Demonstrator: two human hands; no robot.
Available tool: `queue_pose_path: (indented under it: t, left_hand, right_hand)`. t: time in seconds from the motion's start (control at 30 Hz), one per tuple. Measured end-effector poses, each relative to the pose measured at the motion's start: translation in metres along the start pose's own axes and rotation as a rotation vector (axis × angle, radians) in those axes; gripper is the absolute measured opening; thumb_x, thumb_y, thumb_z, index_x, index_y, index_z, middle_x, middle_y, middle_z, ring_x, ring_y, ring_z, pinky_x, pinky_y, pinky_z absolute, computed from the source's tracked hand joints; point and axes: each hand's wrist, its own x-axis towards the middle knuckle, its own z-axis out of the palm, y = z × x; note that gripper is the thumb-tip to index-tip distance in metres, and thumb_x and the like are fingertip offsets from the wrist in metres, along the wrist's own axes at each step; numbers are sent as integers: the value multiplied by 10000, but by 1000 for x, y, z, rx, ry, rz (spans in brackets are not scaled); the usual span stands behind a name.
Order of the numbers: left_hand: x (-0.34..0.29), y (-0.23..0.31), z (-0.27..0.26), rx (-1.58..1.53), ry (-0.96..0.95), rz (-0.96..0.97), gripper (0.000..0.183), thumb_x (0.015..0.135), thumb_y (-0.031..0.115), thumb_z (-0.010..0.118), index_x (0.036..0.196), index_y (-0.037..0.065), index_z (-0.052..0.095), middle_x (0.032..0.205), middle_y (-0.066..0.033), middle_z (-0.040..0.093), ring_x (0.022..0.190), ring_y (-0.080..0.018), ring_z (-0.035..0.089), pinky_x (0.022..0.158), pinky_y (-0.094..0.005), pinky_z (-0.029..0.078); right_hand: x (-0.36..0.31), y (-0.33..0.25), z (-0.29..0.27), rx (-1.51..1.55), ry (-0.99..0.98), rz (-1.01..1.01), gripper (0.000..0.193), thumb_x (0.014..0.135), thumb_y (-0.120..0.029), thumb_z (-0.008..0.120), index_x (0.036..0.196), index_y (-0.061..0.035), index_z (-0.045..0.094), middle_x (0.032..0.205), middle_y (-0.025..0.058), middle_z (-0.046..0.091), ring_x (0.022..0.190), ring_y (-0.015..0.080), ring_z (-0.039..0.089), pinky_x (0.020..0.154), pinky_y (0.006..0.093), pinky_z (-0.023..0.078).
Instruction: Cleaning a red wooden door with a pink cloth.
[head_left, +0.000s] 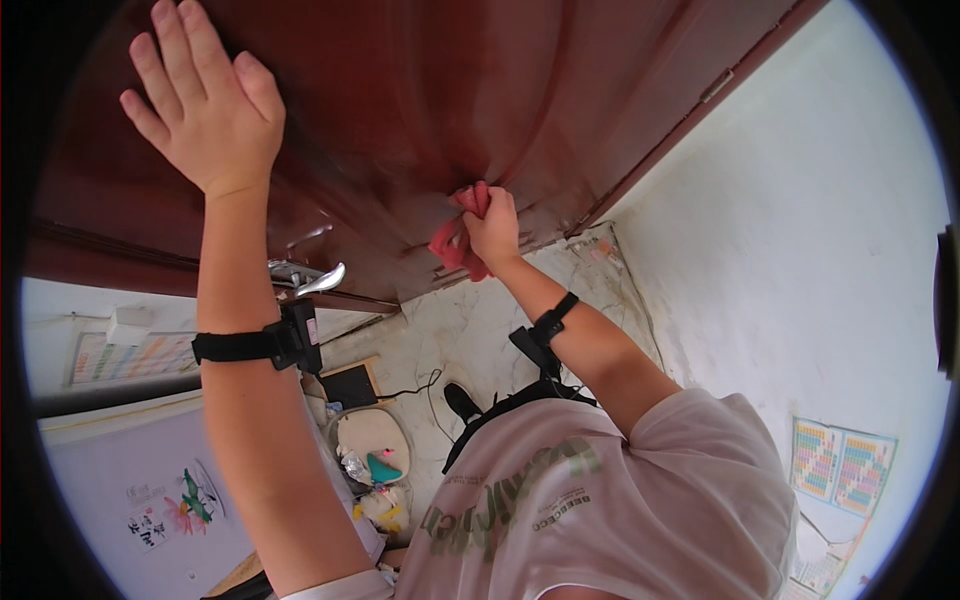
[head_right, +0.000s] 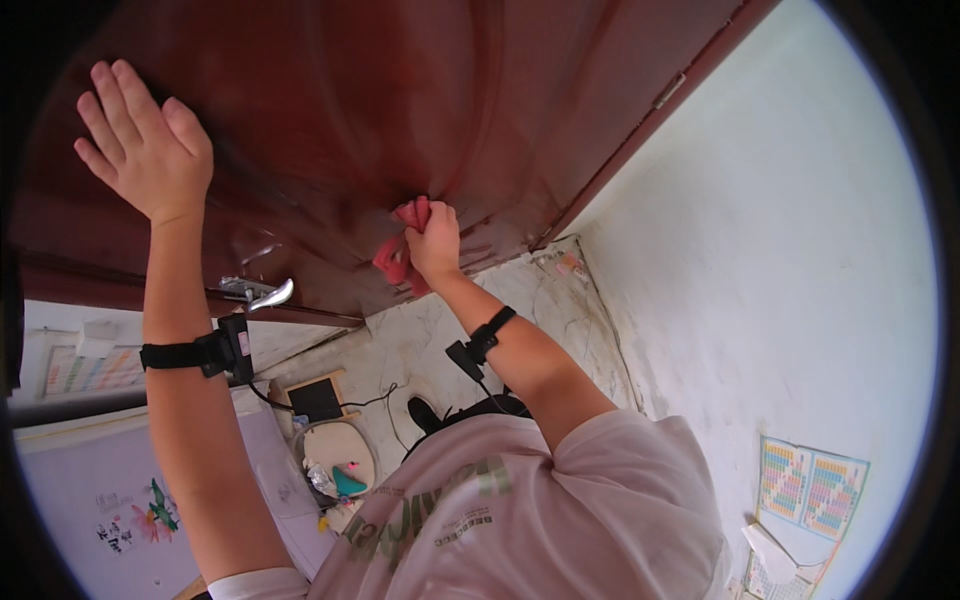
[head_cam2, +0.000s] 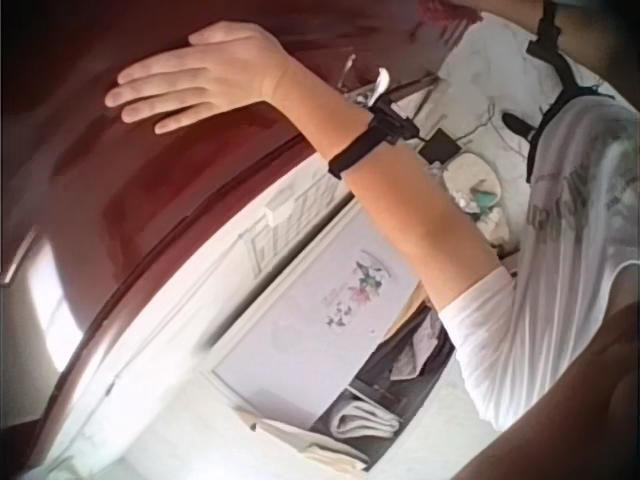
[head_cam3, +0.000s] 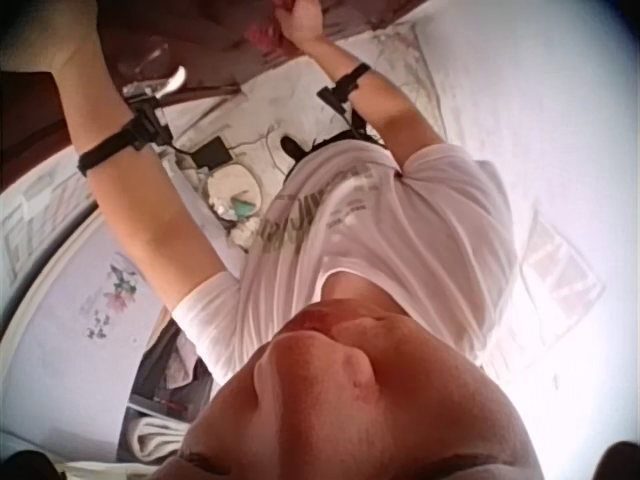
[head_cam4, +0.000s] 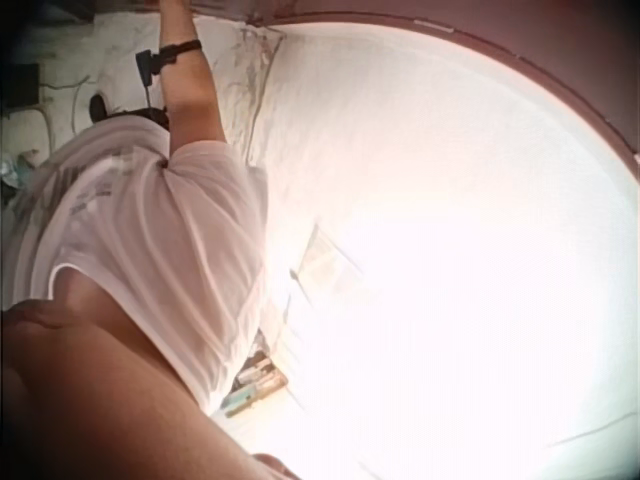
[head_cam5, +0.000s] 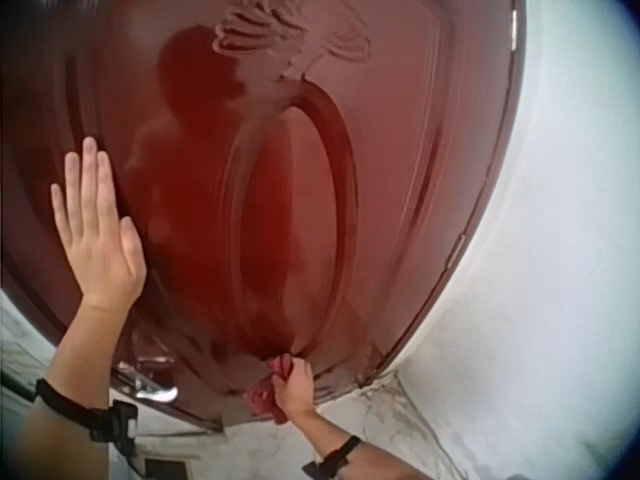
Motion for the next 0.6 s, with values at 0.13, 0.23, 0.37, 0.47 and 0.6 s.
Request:
queue_pose_path:
  t: [0.13,0.23,0.37,0.47,0.6]
  left_hand:
    - [2,-5,0,-17,-12,-4,609,1087,369,428,1645,140,511,1716,-21,482,1592,-287,408,1324,-535,151]
    - [1,-5,-3,29,-48,-16,605,1067,350,445,1630,147,530,1723,-17,474,1597,-275,409,1325,-536,172]
    - [2,-1,-13,150,-143,-18,618,1042,326,454,1626,138,535,1727,-30,471,1614,-270,394,1330,-541,183]
    - [5,4,-17,196,-194,-14,630,1032,305,471,1631,118,524,1736,-38,457,1620,-275,385,1332,-541,181]
    - [4,-1,-21,217,-242,-16,643,1022,282,487,1642,113,505,1760,-43,415,1631,-272,363,1338,-541,172]
  right_hand:
    - [4,-42,-24,181,8,61,458,825,-84,792,1242,-3,619,1176,232,693,1153,452,670,1001,502,533]
    - [13,-95,-48,337,-33,-25,451,833,-92,796,1249,-4,645,1213,234,710,1169,433,691,1015,472,540]
    - [35,-160,-83,430,-20,-121,458,827,-62,793,1261,-13,658,1193,206,715,1122,411,692,1004,465,545]
    - [68,-198,-115,200,167,-600,502,787,-54,827,1270,-39,692,1227,156,728,1107,367,695,993,426,561]
    - [109,-252,-157,27,386,-979,605,708,-49,858,1290,-54,693,1251,96,699,1119,354,642,987,439,558]
